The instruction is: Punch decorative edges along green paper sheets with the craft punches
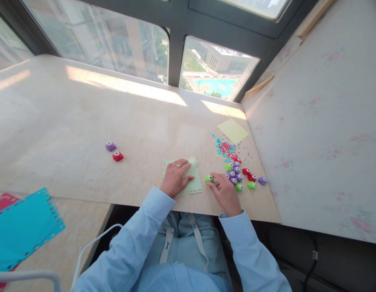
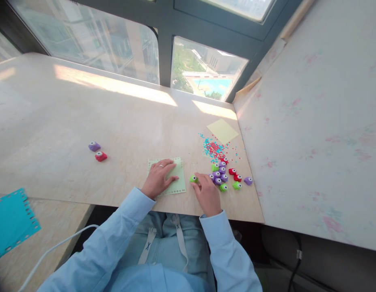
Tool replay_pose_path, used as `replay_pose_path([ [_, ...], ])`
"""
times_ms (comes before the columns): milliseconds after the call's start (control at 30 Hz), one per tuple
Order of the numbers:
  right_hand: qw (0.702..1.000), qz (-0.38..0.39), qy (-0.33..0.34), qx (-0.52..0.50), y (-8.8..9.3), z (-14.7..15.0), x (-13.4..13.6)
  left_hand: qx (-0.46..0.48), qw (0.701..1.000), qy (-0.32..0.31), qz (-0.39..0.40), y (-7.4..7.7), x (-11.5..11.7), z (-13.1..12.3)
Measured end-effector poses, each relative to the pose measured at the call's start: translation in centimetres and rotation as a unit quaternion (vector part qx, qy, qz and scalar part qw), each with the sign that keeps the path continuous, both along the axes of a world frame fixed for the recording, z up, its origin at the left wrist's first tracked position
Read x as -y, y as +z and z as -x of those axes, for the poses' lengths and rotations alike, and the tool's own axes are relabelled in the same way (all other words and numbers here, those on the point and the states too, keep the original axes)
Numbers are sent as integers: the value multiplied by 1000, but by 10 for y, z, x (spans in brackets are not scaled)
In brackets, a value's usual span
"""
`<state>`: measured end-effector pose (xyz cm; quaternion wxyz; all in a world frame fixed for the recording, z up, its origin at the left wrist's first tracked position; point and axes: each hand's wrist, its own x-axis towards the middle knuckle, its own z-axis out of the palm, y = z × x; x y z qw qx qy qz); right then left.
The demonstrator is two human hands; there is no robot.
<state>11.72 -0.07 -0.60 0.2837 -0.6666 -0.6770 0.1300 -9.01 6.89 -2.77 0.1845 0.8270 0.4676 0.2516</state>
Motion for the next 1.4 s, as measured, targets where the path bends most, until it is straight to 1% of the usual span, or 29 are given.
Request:
replay_pose_path([
  [100,999,12,-4,32,1,1,-9,8,1000,-1,-2,1,0,0],
  [200,998,-29,-39,34,2,-2,-16,16,1000,-2,-2,1,0,1],
  [267,995,-68,-71,0,5,-4,-18,20,1000,-3,1,1,0,1],
  [333,990,-74,-104,-62,8,-5,-17,24,1000,-4,5,1,0,1],
  [367,986,-58,-118,-106,9,-6,-17,25,1000,-4,6,1,0,0],
  [433,968,2,-131,-212,10,-5,-15,26,1000,-4,7,2,0,0],
  [500,939,74,-112,-316,8,-3,-15,28,1000,-4,9,2,1,0],
  [533,926,103,-95,-351,6,-2,-16,29,1000,-5,9,2,1,0],
  [567,919,114,-83,-367,3,0,-18,30,999,-5,9,3,1,1],
  [600,920,103,-80,-369,1,2,-21,31,999,-5,9,3,1,1],
  [667,931,23,-100,-349,-4,5,-26,30,999,-6,11,3,1,1],
  [733,930,-70,-126,-338,-8,6,-32,28,1000,-7,14,4,1,1],
  [767,925,-97,-131,-344,-9,7,-34,26,1000,-7,15,4,1,1],
  [800,920,-106,-130,-354,-10,6,-36,25,1000,-7,16,4,1,1],
  [867,915,-99,-123,-370,-11,4,-37,24,1000,-7,18,4,1,1],
  [933,921,-82,-122,-362,-10,1,-36,26,999,-7,19,4,1,1],
  [1000,940,-53,-110,-320,-9,-2,-35,28,999,-7,18,4,1,1],
  [1100,974,-14,-47,-221,-7,-2,-34,26,999,-7,16,5,1,1],
  [1167,987,-14,-2,-162,-6,1,-36,26,1000,-6,15,5,1,1],
  [1233,992,-28,27,-117,-5,6,-40,27,1000,-7,13,5,1,1],
  [1300,995,-40,42,-80,-6,9,-46,27,1000,-9,14,4,1,1],
  [1400,997,-45,46,-50,-8,11,-55,25,999,-11,16,3,1,2],
])
